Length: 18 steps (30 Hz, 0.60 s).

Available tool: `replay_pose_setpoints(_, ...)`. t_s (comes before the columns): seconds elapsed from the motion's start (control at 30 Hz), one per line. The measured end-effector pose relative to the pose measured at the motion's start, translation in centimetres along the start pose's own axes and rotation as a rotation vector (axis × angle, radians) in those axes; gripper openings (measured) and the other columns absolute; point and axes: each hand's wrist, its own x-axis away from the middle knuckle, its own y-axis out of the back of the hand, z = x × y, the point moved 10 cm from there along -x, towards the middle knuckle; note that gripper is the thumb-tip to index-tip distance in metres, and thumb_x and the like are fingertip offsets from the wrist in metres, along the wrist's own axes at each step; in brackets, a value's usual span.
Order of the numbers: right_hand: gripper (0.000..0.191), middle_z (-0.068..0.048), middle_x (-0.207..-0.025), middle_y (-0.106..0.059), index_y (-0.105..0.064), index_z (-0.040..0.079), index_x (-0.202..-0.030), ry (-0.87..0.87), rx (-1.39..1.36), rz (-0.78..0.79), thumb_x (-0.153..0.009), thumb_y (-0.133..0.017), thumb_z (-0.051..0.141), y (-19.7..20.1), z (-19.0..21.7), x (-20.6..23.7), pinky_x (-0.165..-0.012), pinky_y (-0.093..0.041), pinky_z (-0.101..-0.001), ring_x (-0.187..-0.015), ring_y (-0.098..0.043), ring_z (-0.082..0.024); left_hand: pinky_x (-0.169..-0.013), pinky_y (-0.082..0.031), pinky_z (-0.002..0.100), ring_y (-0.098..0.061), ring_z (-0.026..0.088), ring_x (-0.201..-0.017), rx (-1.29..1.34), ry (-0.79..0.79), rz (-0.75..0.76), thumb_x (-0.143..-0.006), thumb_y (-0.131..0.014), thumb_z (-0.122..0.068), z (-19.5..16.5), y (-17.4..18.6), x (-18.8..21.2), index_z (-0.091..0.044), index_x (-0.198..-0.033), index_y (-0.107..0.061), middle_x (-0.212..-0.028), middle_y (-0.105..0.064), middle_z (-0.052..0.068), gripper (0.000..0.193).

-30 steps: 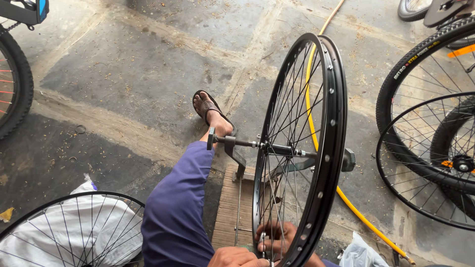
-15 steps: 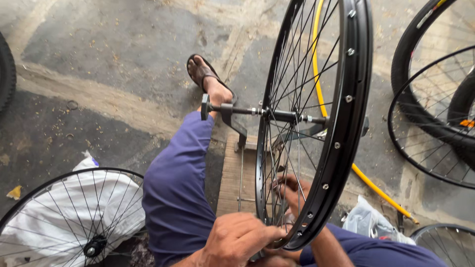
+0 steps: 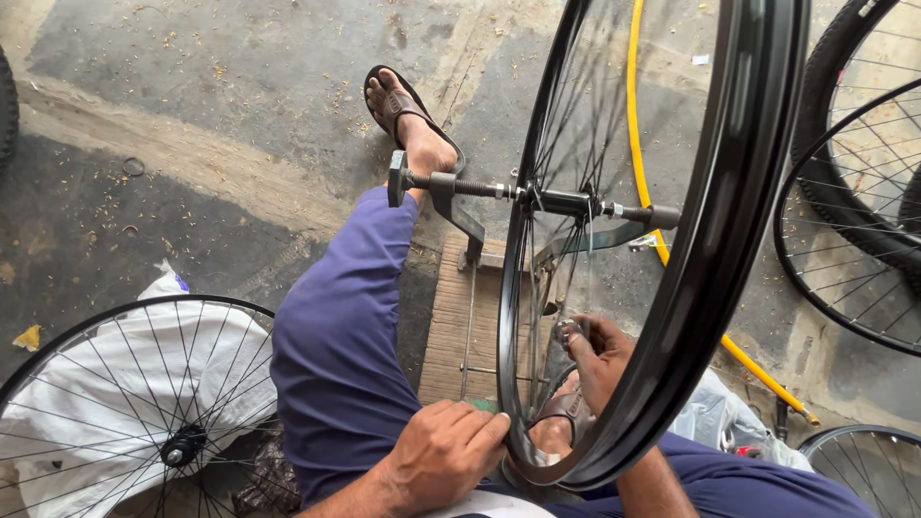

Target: The person uses a spoke wrench to adjust the tension of spokes on a bicycle wheel mounted in a truing stand. They rotate the wheel and tighten or loosen individual spoke nipples to align the rim.

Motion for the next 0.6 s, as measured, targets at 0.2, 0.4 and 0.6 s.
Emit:
replay_pose_setpoints(0.2,0.027,-0.007,-0.103,-0.075,-0.068,-0.001,-0.121,0.029,-0.072,0.038,-0.094,-0.062,-0.001,-0.92,0.64,-0.16,-0.085,-0.056,-0.0274,-0.092,-0.070,-0.013,-0.065,-0.054,0.034,-0.070,0.021,-0.078,-0.004,-0.031,-0.033,-0.081,-0.081,-0.013,-0.68,0.58,-0.20,0.005,-0.110,-0.068,-0.089,-0.071,0.009,0.036)
replay_pose_setpoints(0.4,0.027,-0.009,-0.107,-0.073,-0.066,-0.002,-0.122,0.018,-0.063,0.066,-0.096,-0.061,0.001,-0.98,0.81,0.01,-0.090,-0.056,-0.0295,-0.100,-0.069,-0.014,-0.065,-0.054,0.034,-0.071,0.021,-0.078,0.000,-0.022,-0.030,-0.080,-0.081,-0.011,-0.72,0.61,-0.38,0.005,-0.109,-0.068,-0.090,-0.072,0.009,0.035)
replay_pose_setpoints(0.6,0.025,-0.008,-0.105,-0.075,-0.068,0.000,-0.120,0.024,0.045,0.054,-0.096,-0.062,0.004,-0.99,0.99,0.12,-0.089,-0.056,-0.0298,-0.097,-0.070,-0.014,-0.066,-0.054,0.034,-0.071,0.022,-0.079,0.012,-0.017,-0.042,-0.080,-0.081,-0.010,-0.65,0.73,-0.26,0.006,-0.109,-0.069,-0.091,-0.073,0.010,0.035)
